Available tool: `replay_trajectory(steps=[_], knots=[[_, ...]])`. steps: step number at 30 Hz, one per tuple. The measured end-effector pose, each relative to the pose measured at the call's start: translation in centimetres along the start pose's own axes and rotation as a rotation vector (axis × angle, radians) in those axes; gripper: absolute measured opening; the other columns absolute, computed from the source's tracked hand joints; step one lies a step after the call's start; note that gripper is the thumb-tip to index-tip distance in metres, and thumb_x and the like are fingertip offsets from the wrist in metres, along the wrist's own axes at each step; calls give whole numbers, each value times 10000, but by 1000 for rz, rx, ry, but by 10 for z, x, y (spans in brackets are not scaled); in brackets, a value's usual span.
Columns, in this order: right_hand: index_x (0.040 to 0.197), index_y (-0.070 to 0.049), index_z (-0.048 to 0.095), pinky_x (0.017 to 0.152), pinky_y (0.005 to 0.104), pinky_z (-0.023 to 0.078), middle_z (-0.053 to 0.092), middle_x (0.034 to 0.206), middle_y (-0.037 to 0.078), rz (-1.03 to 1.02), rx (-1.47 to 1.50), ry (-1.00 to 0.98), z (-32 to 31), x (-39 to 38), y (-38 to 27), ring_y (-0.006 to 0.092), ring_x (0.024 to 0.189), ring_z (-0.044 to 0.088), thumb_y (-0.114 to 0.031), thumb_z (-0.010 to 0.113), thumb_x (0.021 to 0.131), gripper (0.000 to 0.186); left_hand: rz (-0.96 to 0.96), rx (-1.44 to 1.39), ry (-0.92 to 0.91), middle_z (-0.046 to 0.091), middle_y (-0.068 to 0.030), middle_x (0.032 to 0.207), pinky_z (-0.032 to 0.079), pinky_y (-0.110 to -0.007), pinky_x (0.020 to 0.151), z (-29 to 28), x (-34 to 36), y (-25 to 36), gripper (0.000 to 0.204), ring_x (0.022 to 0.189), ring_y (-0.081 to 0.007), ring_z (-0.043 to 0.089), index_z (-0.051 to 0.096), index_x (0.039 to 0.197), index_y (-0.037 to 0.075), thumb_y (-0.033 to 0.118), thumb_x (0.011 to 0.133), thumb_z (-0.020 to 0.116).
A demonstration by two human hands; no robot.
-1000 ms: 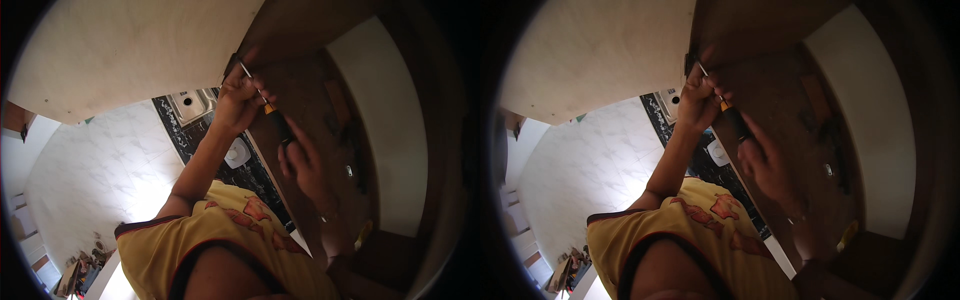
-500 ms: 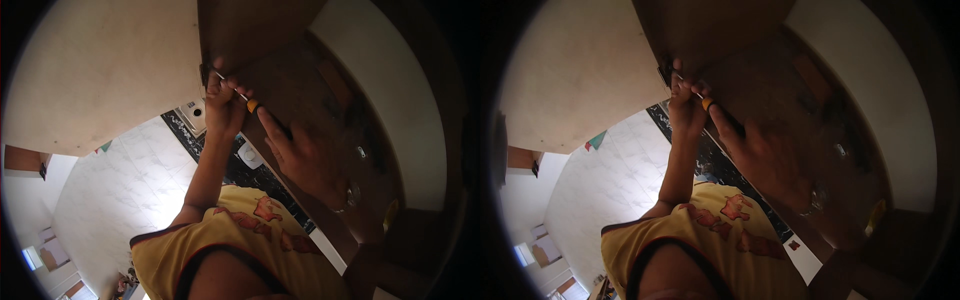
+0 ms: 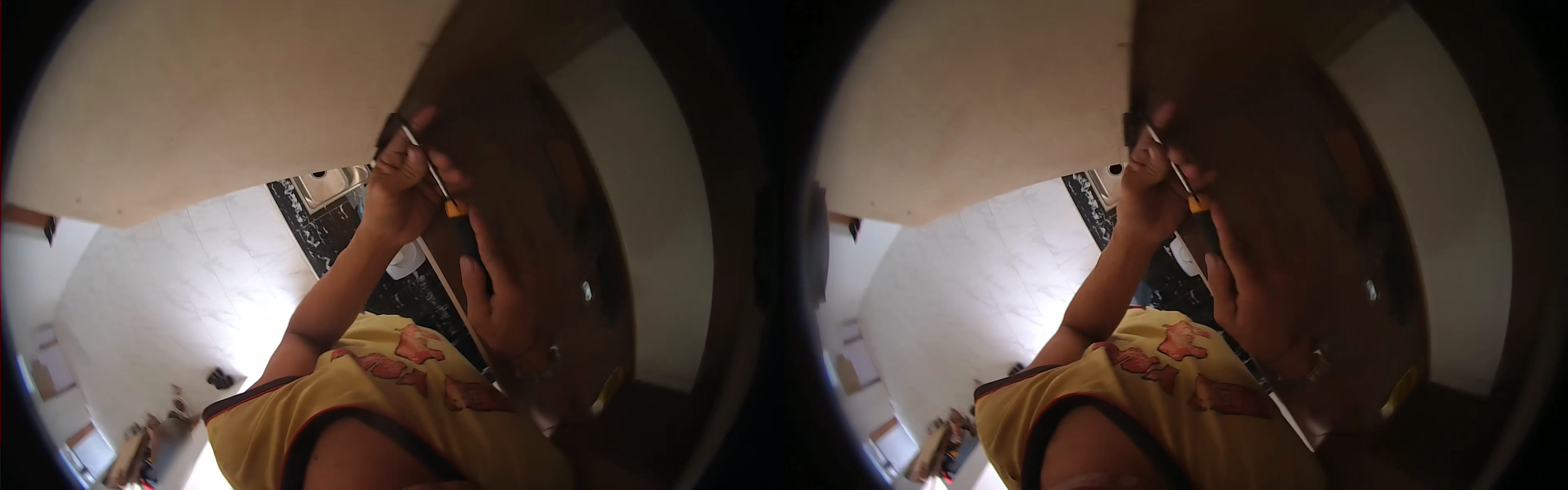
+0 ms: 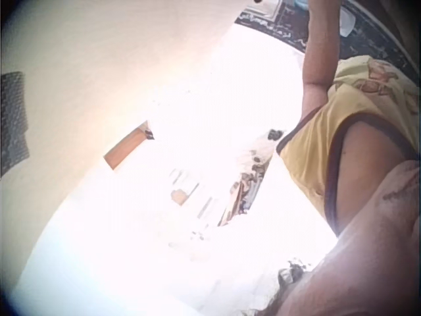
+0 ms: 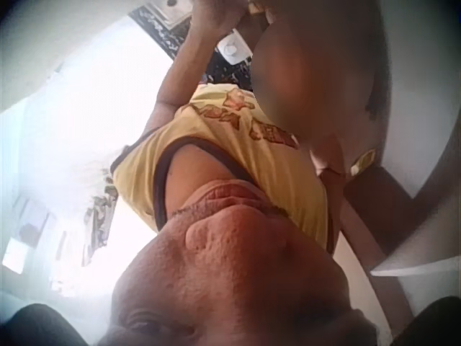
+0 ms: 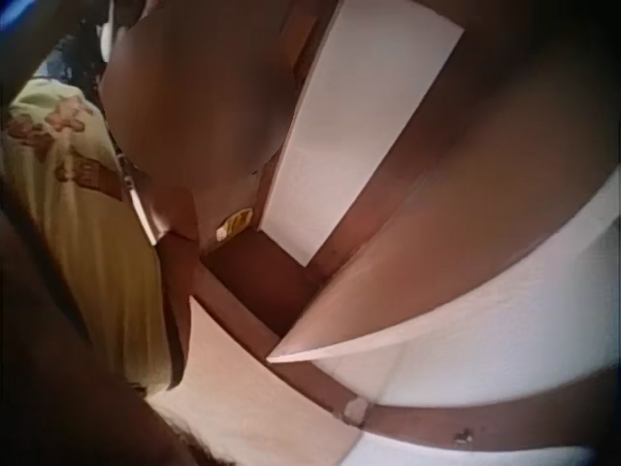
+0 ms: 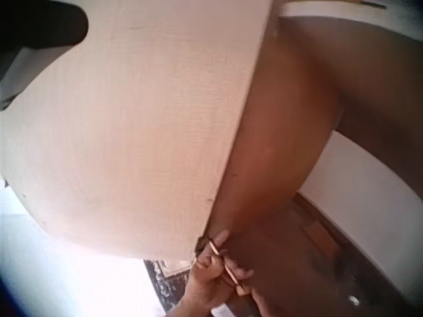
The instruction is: The person uses a screwdriver to adjust screws on a cabinet hinge and shelf support, then handles a hammer to tap a wooden component inside the cabinet.
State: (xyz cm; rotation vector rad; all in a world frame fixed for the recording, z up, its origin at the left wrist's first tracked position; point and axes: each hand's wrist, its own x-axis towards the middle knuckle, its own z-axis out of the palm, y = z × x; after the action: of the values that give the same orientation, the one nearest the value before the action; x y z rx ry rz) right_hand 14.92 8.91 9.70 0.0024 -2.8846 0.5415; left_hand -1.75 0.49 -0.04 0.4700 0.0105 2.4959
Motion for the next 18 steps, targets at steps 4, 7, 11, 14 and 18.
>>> replay_trajectory(steps=[4, 7, 11, 14, 18], knots=[[1589, -137, 385, 542, 340, 504, 617, 835, 112, 284, 641, -91, 10, -2, 3, 199, 586, 603, -214, 590, 1024, 605, -118, 51, -58, 700, -36, 913, 544, -540, 1001, -9, -1, -3, 557, 833, -220, 720, 404, 1530, 128, 268, 1030, 603], [1594, -117, 370, 521, 326, 486, 603, 799, 85, 613, 1074, -149, 11, -5, 3, 183, 565, 576, -209, 578, 1033, 606, -41, 47, -69, 654, -25, 843, 524, -549, 1021, -15, 1, -7, 518, 783, -232, 698, 451, 1505, 129, 277, 1031, 600], [1602, -106, 348, 478, 275, 413, 556, 777, 17, -95, -218, 10, 4, 10, 13, 109, 550, 509, -230, 552, 1061, 591, 8, 72, 25, 610, -20, 798, 521, -553, 1022, -6, 6, -11, 500, 758, -221, 678, 476, 1489, 130, 282, 1030, 603], [1604, -106, 342, 479, 285, 420, 543, 799, 29, -129, -217, 6, 0, 20, 8, 125, 576, 528, -248, 550, 1065, 595, -5, 20, 39, 619, -21, 826, 528, -556, 1010, -6, 13, -3, 507, 773, -216, 681, 475, 1485, 129, 278, 1022, 619], [1585, -119, 390, 524, 346, 496, 591, 832, 118, 594, 1391, -129, 20, 6, 11, 228, 593, 593, -241, 591, 1036, 597, -81, -27, -73, 629, -24, 861, 522, -533, 1025, -16, 15, 1, 490, 813, -215, 683, 478, 1477, 128, 261, 1025, 614]])
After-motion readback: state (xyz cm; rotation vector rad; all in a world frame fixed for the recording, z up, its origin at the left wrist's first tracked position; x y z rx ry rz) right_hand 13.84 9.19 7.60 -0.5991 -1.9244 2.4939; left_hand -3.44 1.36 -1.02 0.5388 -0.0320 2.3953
